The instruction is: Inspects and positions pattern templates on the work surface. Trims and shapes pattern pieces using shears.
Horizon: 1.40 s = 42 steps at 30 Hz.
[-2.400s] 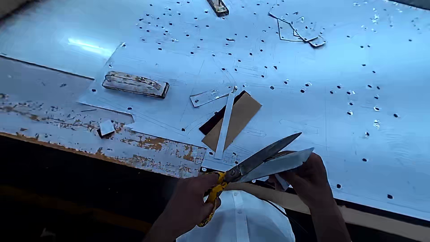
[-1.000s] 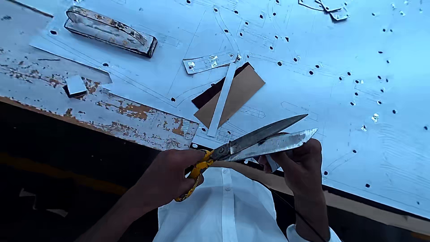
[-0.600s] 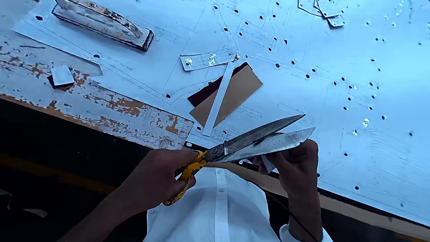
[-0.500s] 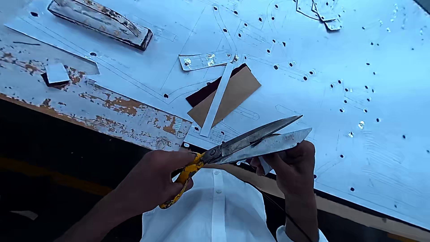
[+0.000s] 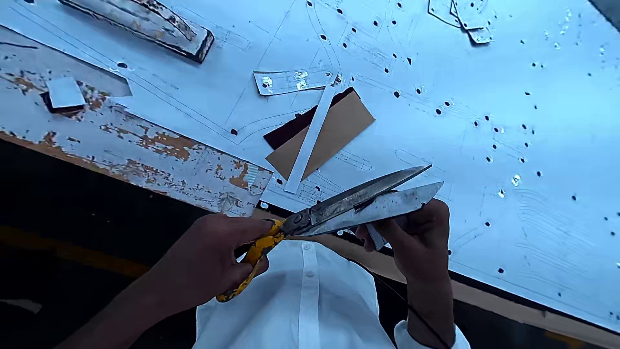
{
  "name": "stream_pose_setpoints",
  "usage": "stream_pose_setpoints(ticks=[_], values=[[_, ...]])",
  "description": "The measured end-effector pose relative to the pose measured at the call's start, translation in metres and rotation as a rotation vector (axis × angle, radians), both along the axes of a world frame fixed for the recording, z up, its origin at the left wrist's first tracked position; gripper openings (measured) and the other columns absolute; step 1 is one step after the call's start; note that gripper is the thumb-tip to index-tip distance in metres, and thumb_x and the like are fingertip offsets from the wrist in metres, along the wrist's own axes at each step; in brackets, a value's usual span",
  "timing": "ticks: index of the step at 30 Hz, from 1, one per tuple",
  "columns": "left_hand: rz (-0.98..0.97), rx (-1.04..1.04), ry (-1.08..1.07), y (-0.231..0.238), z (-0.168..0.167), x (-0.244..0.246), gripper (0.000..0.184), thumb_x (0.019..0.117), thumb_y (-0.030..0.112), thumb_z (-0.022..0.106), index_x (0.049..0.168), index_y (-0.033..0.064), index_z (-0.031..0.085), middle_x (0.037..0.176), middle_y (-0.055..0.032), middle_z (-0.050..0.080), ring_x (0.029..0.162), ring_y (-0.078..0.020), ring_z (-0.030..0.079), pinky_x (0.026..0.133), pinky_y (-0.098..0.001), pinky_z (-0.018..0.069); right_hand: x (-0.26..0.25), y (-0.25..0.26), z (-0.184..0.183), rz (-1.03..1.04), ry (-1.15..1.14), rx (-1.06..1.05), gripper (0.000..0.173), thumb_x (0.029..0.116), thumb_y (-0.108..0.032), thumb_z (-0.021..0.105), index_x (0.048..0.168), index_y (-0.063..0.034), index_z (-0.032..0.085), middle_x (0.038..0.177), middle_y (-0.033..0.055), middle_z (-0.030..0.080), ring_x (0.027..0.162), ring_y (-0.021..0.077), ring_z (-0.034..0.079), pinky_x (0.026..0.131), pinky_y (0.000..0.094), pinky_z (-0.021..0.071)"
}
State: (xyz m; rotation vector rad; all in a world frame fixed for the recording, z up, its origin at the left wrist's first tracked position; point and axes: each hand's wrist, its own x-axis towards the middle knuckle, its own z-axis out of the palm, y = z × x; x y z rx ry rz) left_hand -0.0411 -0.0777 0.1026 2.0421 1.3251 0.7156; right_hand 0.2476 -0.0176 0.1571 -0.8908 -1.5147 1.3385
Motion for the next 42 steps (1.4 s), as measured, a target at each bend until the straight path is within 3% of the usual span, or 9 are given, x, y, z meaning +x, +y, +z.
stream_pose_setpoints(ticks=[2,14,19,22,28,32,37,42], values=[[0.002,0.006,0.005,0.001,0.0,0.001,0.019,0.0764,0.03,0.066,0.09,0.0191,0.073,0.07,0.0152,0.063,0.062,0.0073,0.057,0.054,-0.0133,0.0487,0.001,-0.001,0.001,-0.005,-0.004,-0.013,0.004,0.0979,-0.009,0.066,0.097,-0.0091,0.07,0.076,0.0017,0.072,0.056,0.0075,0.067,0.05,0.0224,0.059],[-0.07,-0.039,-0.084,0.008,0.001,-0.005,0.018,0.0751,0.029,0.07,0.089,0.0183,0.074,0.07,0.014,0.064,0.062,0.0083,0.059,0.054,-0.0105,0.0514,0.001,0.001,0.004,-0.01,0.007,0.039,0.005,0.0981,-0.009,0.064,0.095,-0.0075,0.068,0.072,0.0002,0.069,0.054,0.0056,0.064,0.048,0.0208,0.0574],[-0.076,-0.04,-0.109,0.006,-0.003,-0.008,0.011,0.0769,0.027,0.069,0.082,0.0183,0.073,0.066,0.0131,0.061,0.056,0.0093,0.052,0.049,-0.009,0.0437,0.002,0.001,0.002,-0.047,-0.048,0.002,0.006,0.0954,-0.006,0.065,0.092,-0.007,0.069,0.07,0.002,0.069,0.051,0.0081,0.064,0.045,0.0229,0.0569],[-0.047,-0.125,-0.181,0.003,-0.01,-0.007,0.014,0.0756,0.028,0.072,0.084,0.0169,0.075,0.068,0.011,0.065,0.058,0.0085,0.056,0.051,-0.0104,0.0474,0.005,0.003,-0.004,-0.019,-0.065,-0.046,0.009,0.099,-0.013,0.064,0.094,-0.0083,0.07,0.071,0.0042,0.07,0.052,0.01,0.065,0.047,0.024,0.0578],[0.21,-0.301,-0.346,0.008,-0.046,-0.004,0.022,0.0781,0.024,0.075,0.097,0.014,0.081,0.086,0.0054,0.078,0.059,0.0012,0.065,0.052,-0.0176,0.054,0.023,0.01,-0.014,-0.12,0.027,-0.203,0.017,0.1025,-0.019,0.063,0.103,-0.0072,0.075,0.071,0.0064,0.071,0.055,0.0085,0.066,0.053,0.0225,0.059],[0.406,-0.284,-0.136,0.024,-0.072,0.0,0.021,0.0752,0.024,0.074,0.092,0.0114,0.078,0.08,0.0032,0.076,0.06,-0.0048,0.068,0.054,-0.026,0.0582,0.033,0.007,-0.011,-0.235,0.152,-0.254,0.017,0.1015,-0.019,0.064,0.102,-0.0073,0.076,0.071,0.0073,0.072,0.055,0.0085,0.067,0.053,0.0229,0.0598],[0.403,-0.278,0.107,0.044,-0.094,0.019,0.017,0.0752,0.021,0.076,0.086,0.0075,0.076,0.074,-0.0042,0.073,0.066,-0.0172,0.07,0.063,-0.0456,0.0582,0.041,0.003,-0.007,-0.348,0.304,-0.258,0.018,0.1006,-0.022,0.066,0.102,-0.007,0.076,0.07,0.0093,0.071,0.055,0.0097,0.068,0.054,0.0234,0.0597],[0.333,-0.389,-0.102,0.042,-0.088,0.042,0.02,0.0758,0.011,0.078,0.095,0.0036,0.077,0.084,-0.0044,0.077,0.068,-0.0137,0.073,0.064,-0.0368,0.0633,0.056,-0.007,0.005,-0.292,0.309,-0.168,0.017,0.1024,-0.017,0.064,0.105,-0.0029,0.074,0.076,0.0094,0.073,0.058,0.0097,0.069,0.053,0.0234,0.0597]])
